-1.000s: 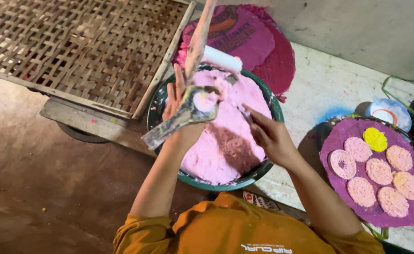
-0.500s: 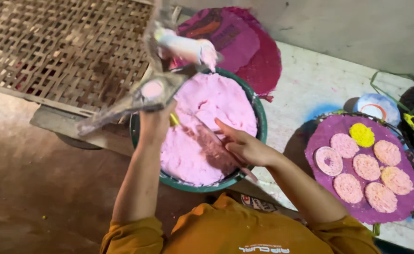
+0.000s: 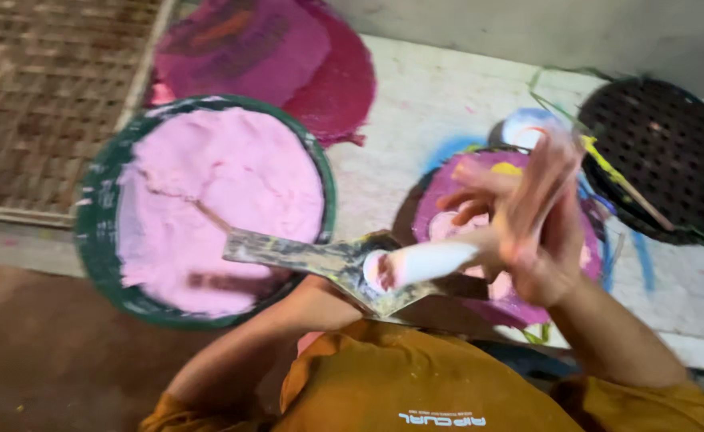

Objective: The person uses a manual press tool to form individual discs from a large bowl of pink dough, placing them onto decorated round trays.

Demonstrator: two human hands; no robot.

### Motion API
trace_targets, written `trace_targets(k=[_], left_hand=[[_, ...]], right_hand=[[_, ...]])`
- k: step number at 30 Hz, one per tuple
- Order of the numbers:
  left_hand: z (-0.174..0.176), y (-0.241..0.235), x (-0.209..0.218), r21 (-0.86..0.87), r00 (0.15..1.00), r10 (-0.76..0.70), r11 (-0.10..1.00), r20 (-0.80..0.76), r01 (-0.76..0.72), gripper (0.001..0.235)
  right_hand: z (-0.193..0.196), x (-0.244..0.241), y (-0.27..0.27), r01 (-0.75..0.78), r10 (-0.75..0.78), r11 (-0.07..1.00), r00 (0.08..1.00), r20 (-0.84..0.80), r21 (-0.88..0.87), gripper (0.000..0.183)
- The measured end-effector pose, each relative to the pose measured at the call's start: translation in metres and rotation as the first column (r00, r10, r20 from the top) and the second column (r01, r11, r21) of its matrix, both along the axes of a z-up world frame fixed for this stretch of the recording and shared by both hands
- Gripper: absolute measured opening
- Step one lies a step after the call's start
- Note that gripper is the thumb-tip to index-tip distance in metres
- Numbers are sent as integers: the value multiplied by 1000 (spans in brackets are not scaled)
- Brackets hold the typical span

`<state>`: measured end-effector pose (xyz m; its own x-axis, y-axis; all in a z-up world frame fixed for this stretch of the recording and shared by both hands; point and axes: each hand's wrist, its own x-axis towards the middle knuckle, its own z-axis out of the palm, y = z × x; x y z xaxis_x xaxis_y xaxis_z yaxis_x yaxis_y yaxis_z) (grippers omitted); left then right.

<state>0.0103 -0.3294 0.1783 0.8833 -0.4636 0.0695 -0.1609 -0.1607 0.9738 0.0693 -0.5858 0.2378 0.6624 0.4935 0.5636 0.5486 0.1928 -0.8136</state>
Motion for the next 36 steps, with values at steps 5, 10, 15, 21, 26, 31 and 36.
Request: trace_targets(k=[5, 10, 15, 21, 26, 31, 36], left_hand=[[13, -75, 12, 547, 920, 2, 804, -393, 232, 49], [-18, -134, 14, 305, 955, -246, 934, 167, 187, 36], [-28, -166, 35, 35, 961, -254, 967, 110, 251, 37], [-4, -151, 107, -212, 960, -261, 948, -99, 236, 71], [-12, -139, 156, -887, 875, -368, 213, 316, 410, 85], [-69, -159, 166, -994, 941, -321, -67, 106, 89, 54], [-100, -149, 196, -983, 939, -344, -181, 23, -42, 38]], right_hand=[[-8, -23, -67, 36, 120, 969, 795, 595, -244, 41], [-41, -49, -95, 197, -22, 941, 847, 531, -275, 55], [-56, -34, -146, 92, -62, 941, 993, 101, -325, 82], [-78, 47, -245, -542, 19, 767, 553, -833, -342, 120], [-109, 54, -266, -581, -102, 762, 330, -938, -287, 104], [-103, 55, -253, -552, -252, 736, 313, -916, -391, 93], [-97, 67, -218, -427, -531, 320, 658, -533, -846, 83]])
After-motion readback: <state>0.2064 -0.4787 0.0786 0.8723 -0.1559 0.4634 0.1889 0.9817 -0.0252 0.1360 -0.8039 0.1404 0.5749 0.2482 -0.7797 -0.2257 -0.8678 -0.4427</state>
